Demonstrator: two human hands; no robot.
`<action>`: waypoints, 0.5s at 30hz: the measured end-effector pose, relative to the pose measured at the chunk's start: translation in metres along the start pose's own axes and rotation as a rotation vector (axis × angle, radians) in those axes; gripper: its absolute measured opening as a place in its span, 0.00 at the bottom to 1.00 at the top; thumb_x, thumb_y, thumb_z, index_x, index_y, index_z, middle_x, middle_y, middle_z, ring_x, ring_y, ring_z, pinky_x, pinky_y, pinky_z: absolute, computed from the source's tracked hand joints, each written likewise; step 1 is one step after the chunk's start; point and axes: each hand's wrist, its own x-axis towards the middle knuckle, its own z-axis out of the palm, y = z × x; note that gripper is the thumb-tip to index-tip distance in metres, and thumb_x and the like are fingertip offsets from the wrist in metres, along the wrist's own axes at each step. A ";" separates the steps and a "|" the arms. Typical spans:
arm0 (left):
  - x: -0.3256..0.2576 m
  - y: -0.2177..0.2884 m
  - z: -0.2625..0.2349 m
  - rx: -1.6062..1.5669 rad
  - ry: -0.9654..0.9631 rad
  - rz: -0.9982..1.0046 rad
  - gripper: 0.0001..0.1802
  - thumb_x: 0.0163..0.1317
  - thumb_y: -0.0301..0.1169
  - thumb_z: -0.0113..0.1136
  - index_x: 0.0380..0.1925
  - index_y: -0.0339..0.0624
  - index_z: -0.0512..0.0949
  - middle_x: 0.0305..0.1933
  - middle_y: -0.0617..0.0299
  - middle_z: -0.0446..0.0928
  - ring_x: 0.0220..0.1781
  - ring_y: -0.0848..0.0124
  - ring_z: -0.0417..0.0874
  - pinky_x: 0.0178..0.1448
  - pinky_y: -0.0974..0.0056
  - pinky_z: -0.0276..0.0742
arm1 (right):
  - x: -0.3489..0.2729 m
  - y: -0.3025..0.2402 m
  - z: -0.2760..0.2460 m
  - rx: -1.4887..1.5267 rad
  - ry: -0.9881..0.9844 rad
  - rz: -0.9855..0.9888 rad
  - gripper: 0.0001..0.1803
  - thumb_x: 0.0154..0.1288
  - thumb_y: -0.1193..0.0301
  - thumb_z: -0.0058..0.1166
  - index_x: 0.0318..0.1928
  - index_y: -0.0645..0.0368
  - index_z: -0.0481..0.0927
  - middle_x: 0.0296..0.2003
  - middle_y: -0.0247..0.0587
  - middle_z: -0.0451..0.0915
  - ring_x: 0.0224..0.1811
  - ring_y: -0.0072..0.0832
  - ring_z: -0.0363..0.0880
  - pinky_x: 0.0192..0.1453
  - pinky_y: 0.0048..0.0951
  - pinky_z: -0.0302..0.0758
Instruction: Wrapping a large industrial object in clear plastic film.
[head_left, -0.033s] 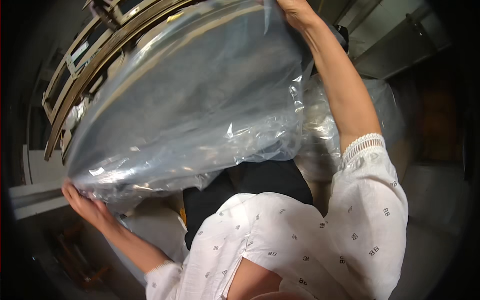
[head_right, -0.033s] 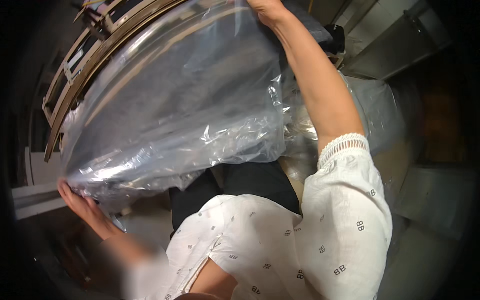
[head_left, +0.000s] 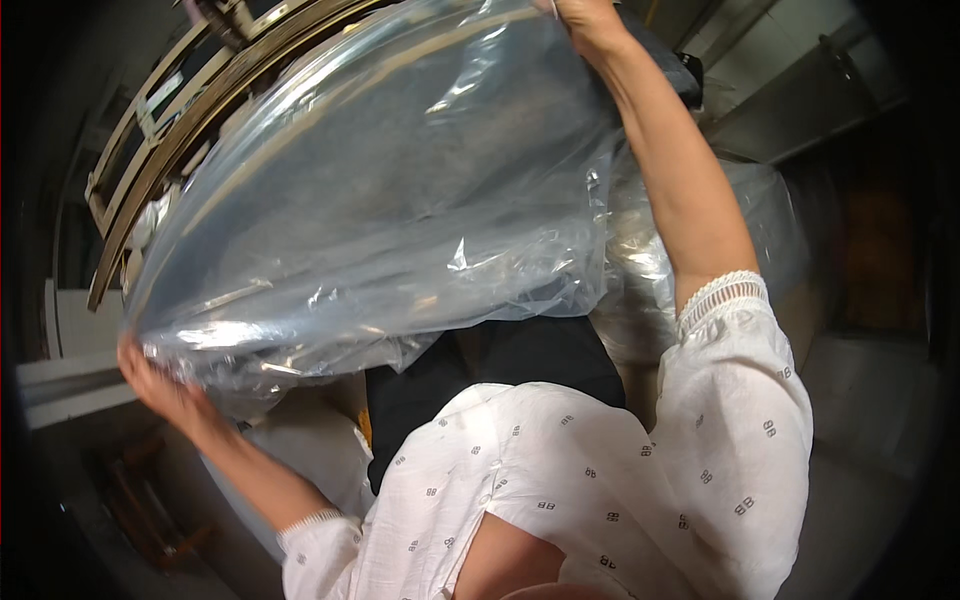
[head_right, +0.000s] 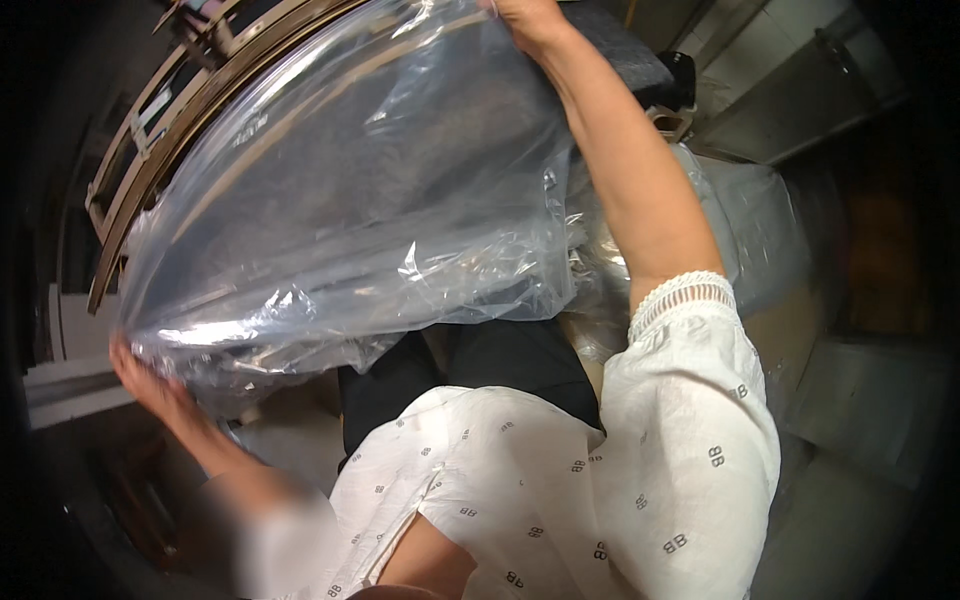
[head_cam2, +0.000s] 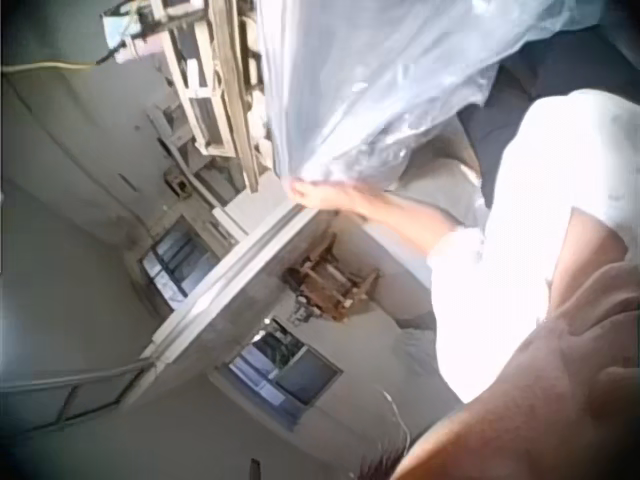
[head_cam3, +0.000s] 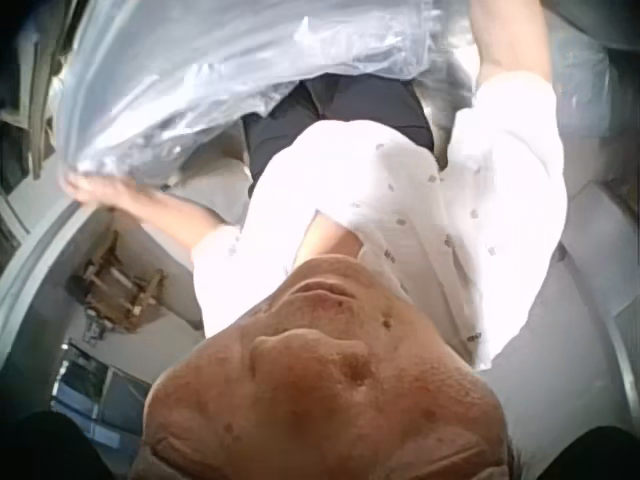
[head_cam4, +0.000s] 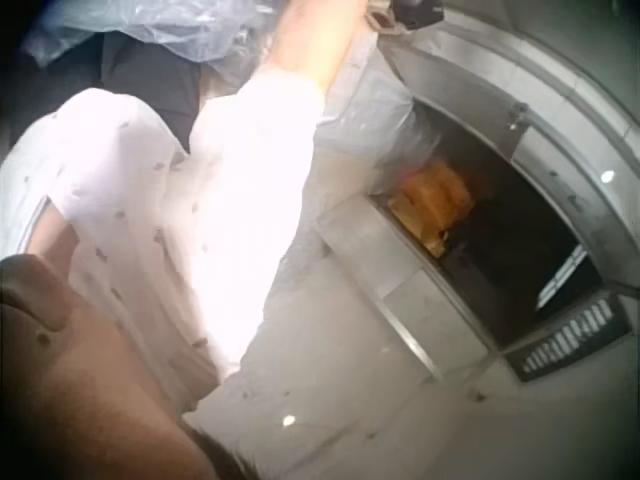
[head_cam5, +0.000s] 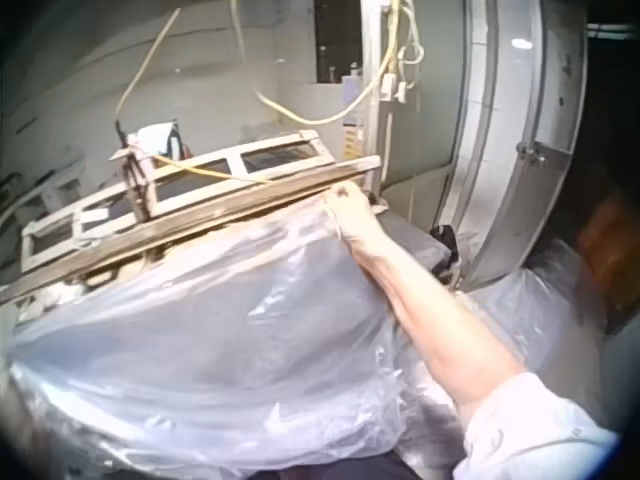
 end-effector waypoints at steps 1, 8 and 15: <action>0.016 -0.009 0.012 0.098 -0.006 0.105 0.15 0.65 0.38 0.47 0.42 0.39 0.75 0.45 0.61 0.75 0.46 0.74 0.74 0.52 0.68 0.69 | -0.001 0.011 0.013 -0.140 0.177 -0.066 0.08 0.63 0.68 0.47 0.33 0.59 0.70 0.26 0.42 0.73 0.30 0.28 0.71 0.34 0.29 0.68; 0.109 -0.122 0.025 0.329 -0.156 0.158 0.14 0.61 0.36 0.56 0.38 0.34 0.80 0.38 0.62 0.79 0.39 0.77 0.75 0.48 0.73 0.68 | -0.009 0.047 0.042 -0.257 0.104 -0.049 0.15 0.53 0.61 0.58 0.32 0.61 0.79 0.32 0.40 0.78 0.37 0.31 0.77 0.44 0.29 0.71; 0.143 -0.137 0.048 0.264 -0.155 0.064 0.16 0.57 0.36 0.62 0.39 0.35 0.80 0.37 0.63 0.80 0.38 0.77 0.75 0.46 0.74 0.68 | 0.017 0.076 0.049 -0.471 0.115 -0.096 0.15 0.50 0.60 0.59 0.33 0.58 0.82 0.36 0.47 0.77 0.40 0.39 0.76 0.48 0.34 0.71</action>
